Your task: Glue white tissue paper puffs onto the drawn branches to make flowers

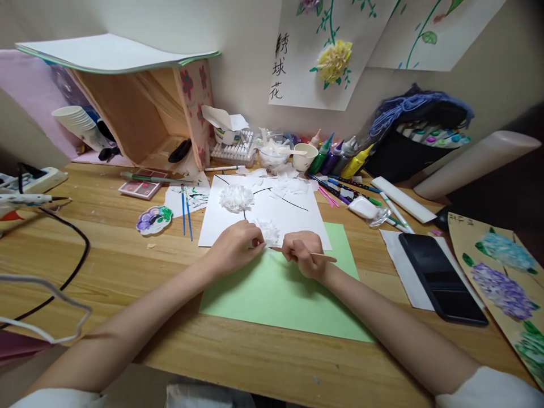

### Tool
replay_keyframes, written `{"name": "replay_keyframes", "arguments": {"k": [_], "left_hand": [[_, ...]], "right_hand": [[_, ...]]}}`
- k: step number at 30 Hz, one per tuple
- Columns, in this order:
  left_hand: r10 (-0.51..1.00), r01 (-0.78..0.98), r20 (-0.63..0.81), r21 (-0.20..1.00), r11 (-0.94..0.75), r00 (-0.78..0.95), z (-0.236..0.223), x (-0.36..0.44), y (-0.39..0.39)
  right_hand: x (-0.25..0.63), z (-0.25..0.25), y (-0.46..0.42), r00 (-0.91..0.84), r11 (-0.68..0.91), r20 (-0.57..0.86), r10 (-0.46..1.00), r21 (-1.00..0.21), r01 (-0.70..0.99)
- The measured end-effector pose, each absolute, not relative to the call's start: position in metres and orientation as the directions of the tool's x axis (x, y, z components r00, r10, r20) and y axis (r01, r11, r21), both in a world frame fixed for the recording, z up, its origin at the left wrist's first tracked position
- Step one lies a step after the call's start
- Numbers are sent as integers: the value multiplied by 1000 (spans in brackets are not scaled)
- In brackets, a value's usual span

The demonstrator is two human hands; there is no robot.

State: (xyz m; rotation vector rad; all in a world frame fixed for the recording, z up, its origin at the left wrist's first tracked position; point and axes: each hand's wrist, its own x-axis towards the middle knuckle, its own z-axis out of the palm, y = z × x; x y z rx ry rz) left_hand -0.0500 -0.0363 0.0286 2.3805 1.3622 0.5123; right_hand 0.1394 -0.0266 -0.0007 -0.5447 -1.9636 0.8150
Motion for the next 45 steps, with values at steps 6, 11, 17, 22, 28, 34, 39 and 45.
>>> {"name": "replay_keyframes", "arguments": {"k": [6,11,17,22,28,34,39,45], "left_hand": [[841,739,218,401,-540,496,19,-49,-33],[876,760,327,444,-474,355,16,-54,-27],[977,826,213,548,-131,13,5,-72,-14],[984,843,178,525,-118,26,1,-75,-12],[980,883,190,446,-143,63,2,-74,-12],[975,892,210,425,-155,70,1,-73,-12],[972,892,224,422,-164,72,-1,-74,-12],[969,899,231,402,-173,83,-2,-74,-12]], "right_hand": [[136,-4,-23,-545,825,640,543,-527,203],[135,-6,-21,-512,782,606,609,-565,262],[134,-11,-18,-412,671,550,727,-697,253],[128,-6,-16,-350,490,390,851,-830,266],[120,6,-11,-236,216,161,958,-948,233],[135,5,-21,-237,425,380,894,-887,181],[138,-2,-26,-549,833,641,537,-505,226],[136,-10,-21,-606,874,631,485,-357,329]]}}
